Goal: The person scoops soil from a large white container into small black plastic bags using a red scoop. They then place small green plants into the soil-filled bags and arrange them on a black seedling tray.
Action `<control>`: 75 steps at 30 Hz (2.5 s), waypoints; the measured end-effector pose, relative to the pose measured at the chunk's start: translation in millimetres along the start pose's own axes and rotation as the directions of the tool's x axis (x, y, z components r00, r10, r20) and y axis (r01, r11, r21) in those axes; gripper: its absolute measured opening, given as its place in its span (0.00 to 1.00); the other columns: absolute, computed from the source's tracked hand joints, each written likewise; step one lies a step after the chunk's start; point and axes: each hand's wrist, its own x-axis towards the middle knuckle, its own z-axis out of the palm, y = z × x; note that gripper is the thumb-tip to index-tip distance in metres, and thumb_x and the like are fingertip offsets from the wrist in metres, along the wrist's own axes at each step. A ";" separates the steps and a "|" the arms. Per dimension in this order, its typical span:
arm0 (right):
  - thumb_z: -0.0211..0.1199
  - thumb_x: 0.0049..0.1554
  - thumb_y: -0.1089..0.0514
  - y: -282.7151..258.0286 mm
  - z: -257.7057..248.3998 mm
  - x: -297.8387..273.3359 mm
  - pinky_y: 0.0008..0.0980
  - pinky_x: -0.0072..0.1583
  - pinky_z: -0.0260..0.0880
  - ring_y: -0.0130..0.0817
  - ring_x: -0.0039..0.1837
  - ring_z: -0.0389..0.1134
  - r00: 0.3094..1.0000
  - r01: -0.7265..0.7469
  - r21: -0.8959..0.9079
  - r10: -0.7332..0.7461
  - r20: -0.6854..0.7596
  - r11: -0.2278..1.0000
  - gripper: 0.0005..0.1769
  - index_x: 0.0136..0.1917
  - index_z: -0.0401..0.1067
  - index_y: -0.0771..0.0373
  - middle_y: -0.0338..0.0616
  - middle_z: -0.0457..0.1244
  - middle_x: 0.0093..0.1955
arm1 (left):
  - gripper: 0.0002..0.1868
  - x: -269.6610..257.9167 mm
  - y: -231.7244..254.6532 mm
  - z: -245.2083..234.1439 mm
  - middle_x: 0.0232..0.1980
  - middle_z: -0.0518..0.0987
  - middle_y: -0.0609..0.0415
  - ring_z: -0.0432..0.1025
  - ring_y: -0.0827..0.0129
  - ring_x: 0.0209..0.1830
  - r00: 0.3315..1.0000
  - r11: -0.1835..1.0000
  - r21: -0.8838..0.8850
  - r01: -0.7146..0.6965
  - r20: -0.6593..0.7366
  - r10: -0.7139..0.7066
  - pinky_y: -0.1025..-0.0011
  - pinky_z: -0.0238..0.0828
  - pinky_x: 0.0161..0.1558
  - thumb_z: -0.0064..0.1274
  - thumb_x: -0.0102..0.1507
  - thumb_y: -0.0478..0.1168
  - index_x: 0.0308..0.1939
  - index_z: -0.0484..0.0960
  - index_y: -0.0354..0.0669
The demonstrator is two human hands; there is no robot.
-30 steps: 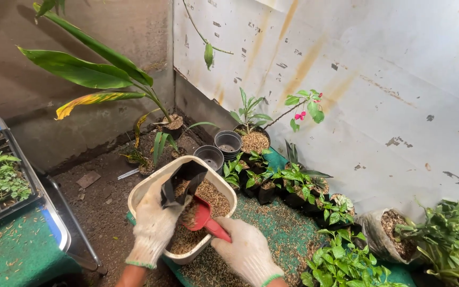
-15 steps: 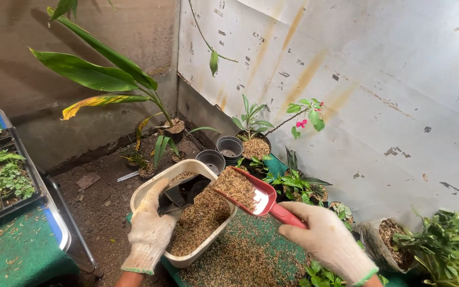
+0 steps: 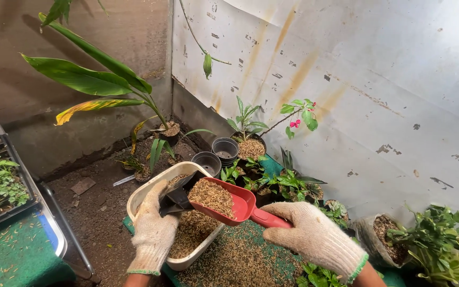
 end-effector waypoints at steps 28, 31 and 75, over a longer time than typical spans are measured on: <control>0.48 0.66 0.39 -112.5 -56.6 -35.8 0.40 0.51 0.78 0.36 0.51 0.73 0.967 -0.249 -0.674 0.141 -0.212 0.696 0.16 0.54 0.71 0.46 0.34 0.68 0.51 | 0.41 -15.2 30.1 -15.6 0.67 0.80 0.59 0.75 0.65 0.60 0.983 0.984 -0.069 0.163 0.096 -0.156 0.63 0.72 0.58 0.56 0.56 0.29 0.71 0.73 0.68; 0.52 0.63 0.44 -77.7 -29.3 6.7 0.39 0.50 0.76 0.35 0.47 0.71 0.980 -0.159 -0.623 0.044 -0.196 0.766 0.13 0.48 0.74 0.48 0.34 0.68 0.43 | 0.41 -10.8 26.5 -16.7 0.71 0.76 0.57 0.68 0.62 0.73 0.991 0.977 -0.175 0.119 0.083 -0.105 0.56 0.62 0.74 0.61 0.52 0.27 0.68 0.76 0.60; 0.61 0.57 0.51 73.8 0.7 -66.6 0.39 0.50 0.74 0.34 0.47 0.74 0.850 0.172 -0.263 -0.278 -0.447 0.949 0.10 0.51 0.80 0.49 0.34 0.73 0.47 | 0.39 3.3 -27.0 9.3 0.66 0.76 0.40 0.73 0.59 0.62 0.918 0.952 -0.034 -0.303 0.258 0.302 0.63 0.68 0.67 0.56 0.61 0.36 0.77 0.62 0.36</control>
